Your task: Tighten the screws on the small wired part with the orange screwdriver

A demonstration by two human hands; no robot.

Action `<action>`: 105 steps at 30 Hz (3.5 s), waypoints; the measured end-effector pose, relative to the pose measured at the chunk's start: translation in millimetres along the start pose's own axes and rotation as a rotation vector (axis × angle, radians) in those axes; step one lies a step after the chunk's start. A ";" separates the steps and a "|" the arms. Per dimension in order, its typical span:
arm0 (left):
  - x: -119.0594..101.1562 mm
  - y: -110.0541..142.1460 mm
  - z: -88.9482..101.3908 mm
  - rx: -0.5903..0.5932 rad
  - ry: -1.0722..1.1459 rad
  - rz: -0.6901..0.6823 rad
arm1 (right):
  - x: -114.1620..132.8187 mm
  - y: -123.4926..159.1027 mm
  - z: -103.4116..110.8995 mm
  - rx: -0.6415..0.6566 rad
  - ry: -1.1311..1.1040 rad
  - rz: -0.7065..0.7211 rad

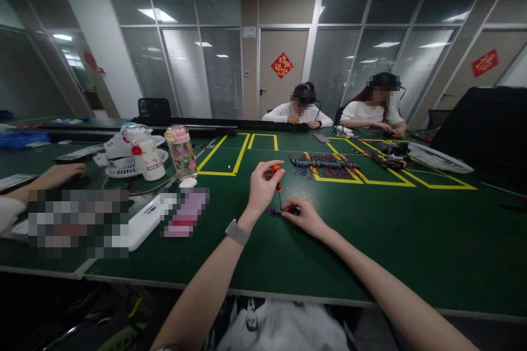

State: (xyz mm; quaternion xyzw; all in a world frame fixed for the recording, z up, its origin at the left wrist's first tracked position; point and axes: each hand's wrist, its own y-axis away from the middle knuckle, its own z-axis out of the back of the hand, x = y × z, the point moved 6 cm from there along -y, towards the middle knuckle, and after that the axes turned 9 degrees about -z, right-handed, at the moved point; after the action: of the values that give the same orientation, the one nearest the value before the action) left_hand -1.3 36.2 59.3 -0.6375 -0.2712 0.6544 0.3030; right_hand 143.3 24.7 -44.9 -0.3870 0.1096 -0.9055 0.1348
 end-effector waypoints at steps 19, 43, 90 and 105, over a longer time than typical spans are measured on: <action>-22.7 8.6 -3.4 0.011 -0.250 -0.199 | 1.2 0.2 -1.1 0.023 0.011 -0.009; -15.6 8.9 -5.3 0.025 -0.176 -0.159 | 4.5 0.4 -0.8 0.013 0.014 0.009; -15.0 3.3 -1.9 0.089 -0.167 -0.179 | 3.4 -1.9 -1.2 0.018 0.019 0.003; -16.5 5.0 -8.9 0.173 -0.185 -0.198 | 2.2 -1.4 -1.6 0.016 0.016 -0.007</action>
State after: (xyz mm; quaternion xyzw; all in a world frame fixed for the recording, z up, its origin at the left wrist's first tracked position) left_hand 7.4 20.3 66.3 -0.5162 -0.3021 0.6980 0.3937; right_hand 140.4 25.5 -44.0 -0.3789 0.1022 -0.9100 0.1338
